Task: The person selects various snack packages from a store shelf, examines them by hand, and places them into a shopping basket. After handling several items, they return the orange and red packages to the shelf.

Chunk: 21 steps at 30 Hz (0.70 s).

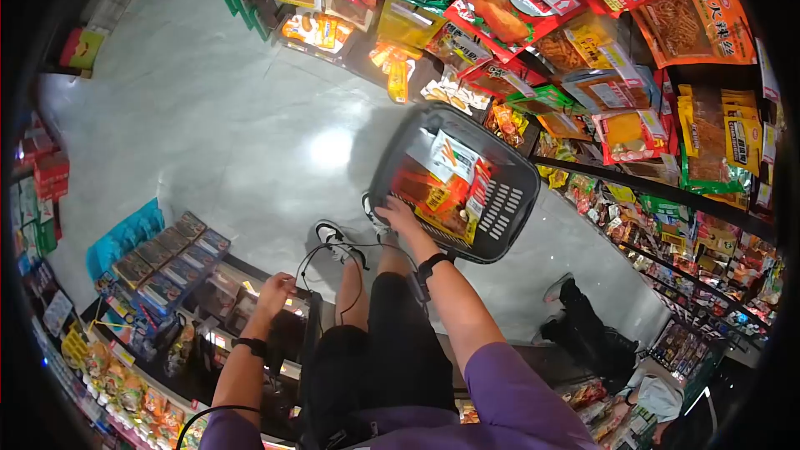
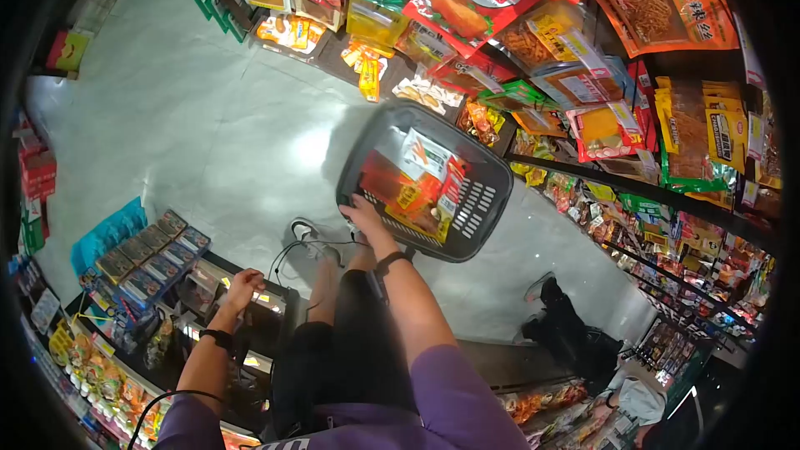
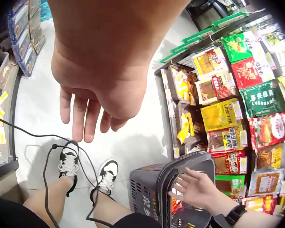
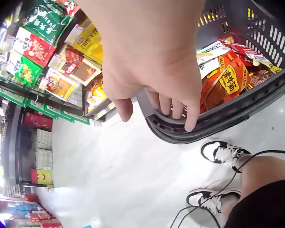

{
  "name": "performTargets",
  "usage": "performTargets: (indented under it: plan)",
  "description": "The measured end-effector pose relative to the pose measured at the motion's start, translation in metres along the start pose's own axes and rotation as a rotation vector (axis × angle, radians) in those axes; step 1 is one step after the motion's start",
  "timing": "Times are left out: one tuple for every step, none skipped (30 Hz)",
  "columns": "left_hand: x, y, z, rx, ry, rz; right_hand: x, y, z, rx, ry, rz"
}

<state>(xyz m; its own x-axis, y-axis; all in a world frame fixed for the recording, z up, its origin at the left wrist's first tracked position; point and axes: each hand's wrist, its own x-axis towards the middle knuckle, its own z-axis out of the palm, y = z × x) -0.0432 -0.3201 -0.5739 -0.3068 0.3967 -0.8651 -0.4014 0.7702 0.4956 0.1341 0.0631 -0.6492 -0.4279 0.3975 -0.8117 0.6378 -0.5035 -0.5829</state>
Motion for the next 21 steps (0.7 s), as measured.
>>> performTargets:
  plan:
    - [0.001, -0.004, -0.003, 0.001, -0.017, -0.023, -0.016, -0.026, 0.01, 0.029, 0.003, 0.004]
    - [0.002, -0.005, -0.006, 0.004, -0.035, -0.045, -0.023, -0.042, 0.017, 0.06, 0.007, 0.009]
    - [0.002, -0.002, -0.005, 0.023, -0.037, -0.042, -0.015, -0.04, 0.02, 0.031, 0.01, -0.009]
    - [0.001, 0.005, -0.001, 0.04, -0.039, -0.04, -0.002, -0.024, 0.021, -0.068, 0.055, -0.051]
    - [0.0, 0.011, 0.005, 0.055, -0.04, -0.037, 0.016, -0.002, 0.019, -0.169, 0.099, -0.092]
    - [0.0, 0.017, 0.01, 0.057, -0.038, -0.036, 0.026, 0.011, 0.019, -0.272, 0.141, -0.134]
    - [0.002, 0.023, 0.015, 0.057, -0.036, -0.036, 0.021, 0.011, 0.017, -0.408, 0.241, -0.179]
    - [0.003, 0.029, 0.02, 0.057, -0.033, -0.035, 0.015, 0.012, 0.01, -0.512, 0.264, -0.194]
    - [0.009, 0.026, 0.025, 0.01, -0.033, -0.038, 0.002, 0.0, 0.003, -0.619, 0.284, -0.211]
    - [0.011, 0.03, 0.027, -0.006, -0.036, -0.036, -0.006, -0.008, 0.001, -0.727, 0.3, -0.229]
    - [0.015, 0.036, 0.031, -0.026, -0.038, -0.035, -0.005, -0.014, 0.003, -0.776, 0.252, -0.114]
    - [0.018, 0.037, 0.037, -0.055, -0.046, -0.033, -0.004, -0.018, 0.0, -0.833, 0.208, 0.004]
    - [0.021, 0.038, 0.043, -0.126, -0.057, 0.061, -0.005, -0.017, -0.008, -0.895, 0.168, 0.13]
    - [0.025, 0.039, 0.044, -0.088, -0.077, 0.005, -0.006, -0.016, -0.012, -0.939, 0.143, 0.029]
    - [0.029, 0.039, 0.048, -0.107, -0.081, 0.004, -0.001, -0.013, -0.011, -0.977, 0.112, -0.079]
    - [0.031, 0.038, 0.046, -0.121, -0.078, 0.0, 0.004, -0.01, -0.006, -1.005, 0.072, -0.19]
    - [0.032, 0.038, 0.043, -0.12, -0.067, 0.002, 0.011, -0.009, 0.002, -1.092, 0.005, -0.246]
    - [0.03, 0.042, 0.042, -0.117, -0.051, 0.002, 0.015, -0.013, 0.013, -1.119, -0.01, -0.235]
    - [0.025, 0.045, 0.039, -0.111, -0.038, 0.003, 0.019, -0.019, 0.026, -1.142, -0.019, -0.223]
    - [0.021, 0.05, 0.033, -0.08, -0.032, -0.013, 0.024, -0.026, 0.039, -1.161, -0.02, -0.216]
    - [0.015, 0.056, 0.027, -0.052, -0.02, -0.032, 0.027, -0.034, 0.05, -1.152, -0.015, -0.194]
